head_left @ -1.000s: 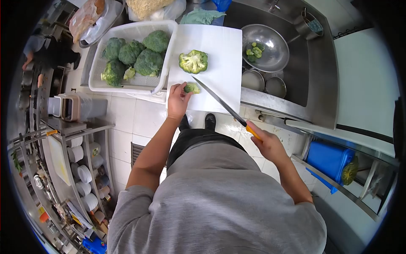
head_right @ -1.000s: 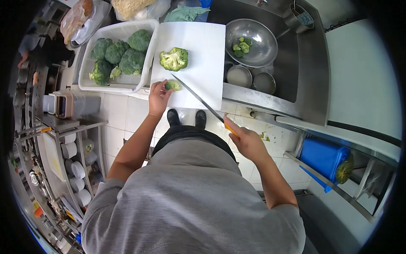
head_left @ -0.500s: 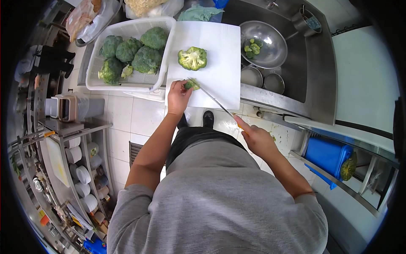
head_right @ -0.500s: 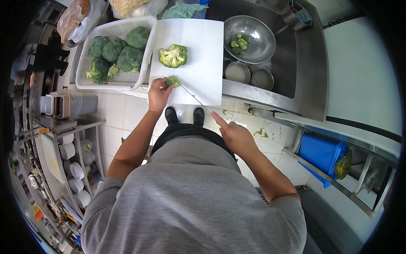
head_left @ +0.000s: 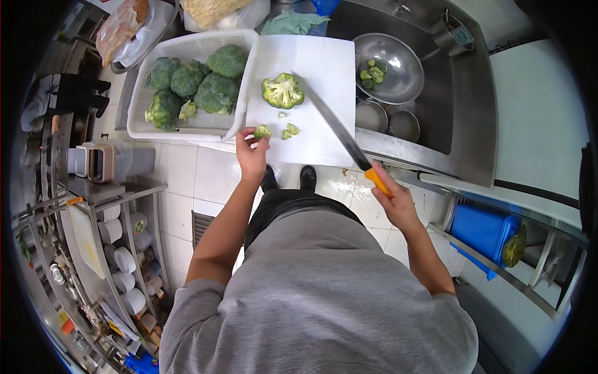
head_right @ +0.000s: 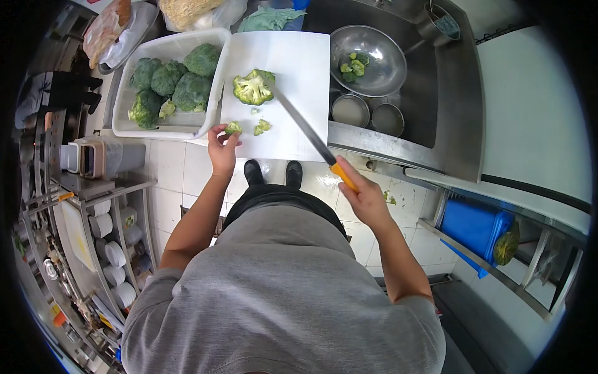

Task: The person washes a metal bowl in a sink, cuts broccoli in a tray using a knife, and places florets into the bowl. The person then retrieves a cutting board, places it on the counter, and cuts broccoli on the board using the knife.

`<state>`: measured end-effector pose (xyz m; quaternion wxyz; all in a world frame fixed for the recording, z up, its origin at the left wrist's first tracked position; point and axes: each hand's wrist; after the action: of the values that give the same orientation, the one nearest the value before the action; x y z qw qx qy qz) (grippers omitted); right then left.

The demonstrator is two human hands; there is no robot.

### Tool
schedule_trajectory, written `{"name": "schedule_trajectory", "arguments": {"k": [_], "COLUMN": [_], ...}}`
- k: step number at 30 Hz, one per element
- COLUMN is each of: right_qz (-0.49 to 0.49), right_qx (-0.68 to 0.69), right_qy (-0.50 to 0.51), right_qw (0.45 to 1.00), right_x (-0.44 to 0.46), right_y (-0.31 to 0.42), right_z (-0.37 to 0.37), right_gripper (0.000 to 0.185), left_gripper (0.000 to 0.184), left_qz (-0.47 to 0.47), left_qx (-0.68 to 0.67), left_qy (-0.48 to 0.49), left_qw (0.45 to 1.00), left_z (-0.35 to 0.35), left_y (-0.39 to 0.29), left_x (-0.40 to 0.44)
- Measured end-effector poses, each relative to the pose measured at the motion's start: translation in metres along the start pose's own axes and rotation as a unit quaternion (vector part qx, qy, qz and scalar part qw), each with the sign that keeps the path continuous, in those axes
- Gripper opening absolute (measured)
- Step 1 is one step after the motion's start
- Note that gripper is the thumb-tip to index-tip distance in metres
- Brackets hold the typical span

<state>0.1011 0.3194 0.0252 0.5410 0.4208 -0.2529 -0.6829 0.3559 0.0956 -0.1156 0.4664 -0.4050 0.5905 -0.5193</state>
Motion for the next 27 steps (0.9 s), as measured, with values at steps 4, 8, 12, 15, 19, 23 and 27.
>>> {"name": "schedule_trajectory", "arguments": {"k": [4,8,12,15,19,23,27], "right_qz": [-0.048,-0.075,-0.073,-0.120,-0.126,-0.098,-0.087], "right_qx": [0.025,0.059,0.071,0.121,0.137,0.120,0.056], "right_qy": [-0.062,-0.122,-0.172,-0.165,-0.123,-0.076,-0.017], "right_qw": [0.997,0.988,0.980,0.972,0.975,0.985,0.994], "right_x": [-0.008,-0.015,-0.021,-0.025,-0.022,-0.014,-0.005], "right_y": [0.002,0.003,-0.005,0.000,-0.002,0.001,0.011], "right_z": [0.018,0.031,0.037,0.033,0.021,0.010,0.005], "right_gripper": [0.055,0.055,0.055,0.055,0.056,0.057,0.057], "left_gripper": [0.037,0.044,0.079,0.086,0.087,0.079,0.065], "left_qz": [0.069,-0.074,-0.220,-0.161,-0.055,-0.014,-0.012], "left_qx": [0.104,0.141,0.371,0.587,0.599,0.480,0.396], "left_qy": [0.128,0.259,0.203,0.173,0.199,0.203,0.222], "left_qw": [0.984,0.953,0.879,0.774,0.774,0.854,0.891], "left_z": [-0.031,-0.109,-0.115,-0.080,-0.048,-0.047,-0.042], "left_y": [-0.011,-0.032,-0.098,-0.092,-0.064,-0.077,-0.074], "left_x": [0.001,0.049,0.072,0.081,0.099,0.096,0.091]}}
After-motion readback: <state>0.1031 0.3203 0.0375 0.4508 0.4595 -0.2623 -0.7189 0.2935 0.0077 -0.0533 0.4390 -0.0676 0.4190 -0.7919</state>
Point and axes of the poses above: each hand's wrist, its own x-axis towards the middle knuckle, its own z-axis out of the back of the hand, y = z × x, and after that the axes turned 12 degrees about y, right-handed
